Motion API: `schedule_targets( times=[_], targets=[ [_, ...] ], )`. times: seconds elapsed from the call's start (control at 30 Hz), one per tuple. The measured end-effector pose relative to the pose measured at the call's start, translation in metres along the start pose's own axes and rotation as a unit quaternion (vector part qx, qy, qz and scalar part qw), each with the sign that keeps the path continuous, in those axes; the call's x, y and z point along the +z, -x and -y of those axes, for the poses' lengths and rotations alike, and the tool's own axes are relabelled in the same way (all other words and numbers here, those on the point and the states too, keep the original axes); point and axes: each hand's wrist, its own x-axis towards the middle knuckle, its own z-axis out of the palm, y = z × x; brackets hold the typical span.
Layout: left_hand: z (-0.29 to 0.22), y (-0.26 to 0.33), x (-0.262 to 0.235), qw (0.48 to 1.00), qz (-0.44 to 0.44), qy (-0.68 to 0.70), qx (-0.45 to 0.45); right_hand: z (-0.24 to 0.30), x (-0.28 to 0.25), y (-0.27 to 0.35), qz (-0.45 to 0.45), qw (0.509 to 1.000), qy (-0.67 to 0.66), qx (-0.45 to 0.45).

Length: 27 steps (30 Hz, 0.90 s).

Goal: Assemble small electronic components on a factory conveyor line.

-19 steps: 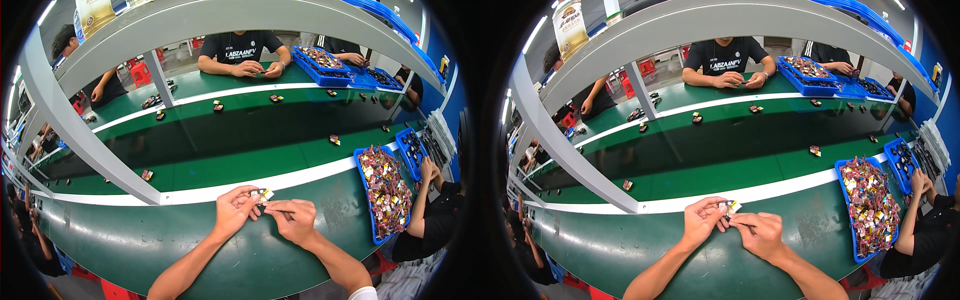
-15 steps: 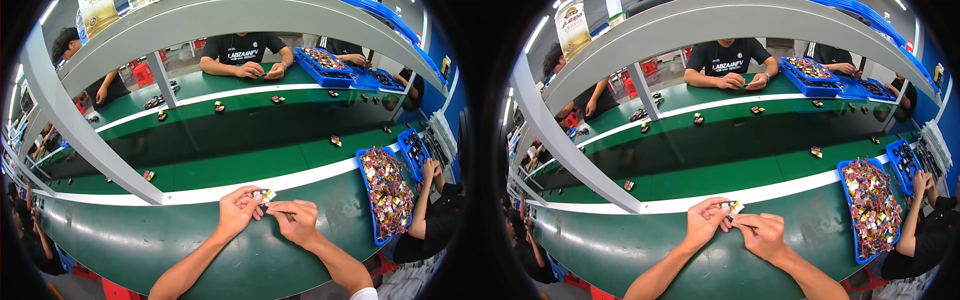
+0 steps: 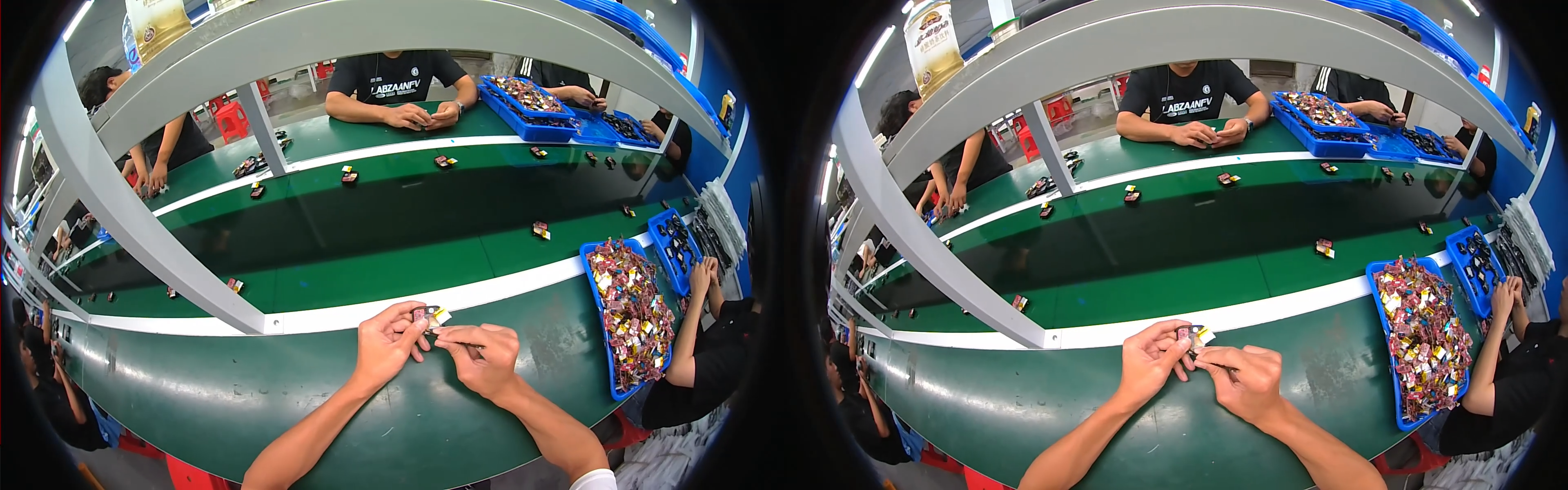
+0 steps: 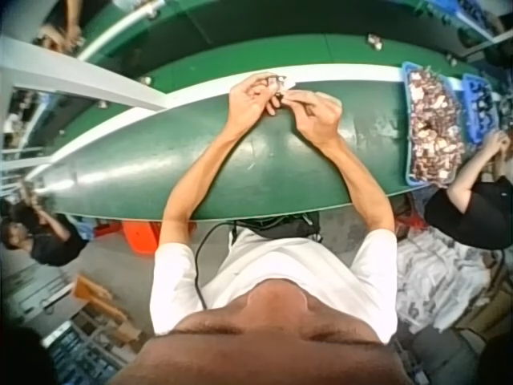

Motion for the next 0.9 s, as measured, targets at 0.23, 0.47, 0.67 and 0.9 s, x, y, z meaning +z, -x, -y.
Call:
schedule_targets(
  times=[0.23,0.47,0.67,0.9],
  targets=[
    [0.001,0.001,0.001,1.000,-0.020,-0.002,-0.003,-0.001,0.002,0.004,0.018,0.999,0.015,-0.024],
    [0.007,-0.002,0.001,1.000,-0.022,-0.010,-0.017,-0.004,0.004,0.005,0.017,1.000,0.009,-0.020],
    [-0.007,-0.021,-0.015,0.993,-0.114,-0.003,-0.020,-0.005,0.005,0.003,-0.053,0.997,-0.032,0.039],
    [-0.030,-0.075,-0.106,0.890,-0.218,-0.399,-0.031,-0.007,0.005,0.002,-0.054,0.998,-0.020,0.032]
  ],
)
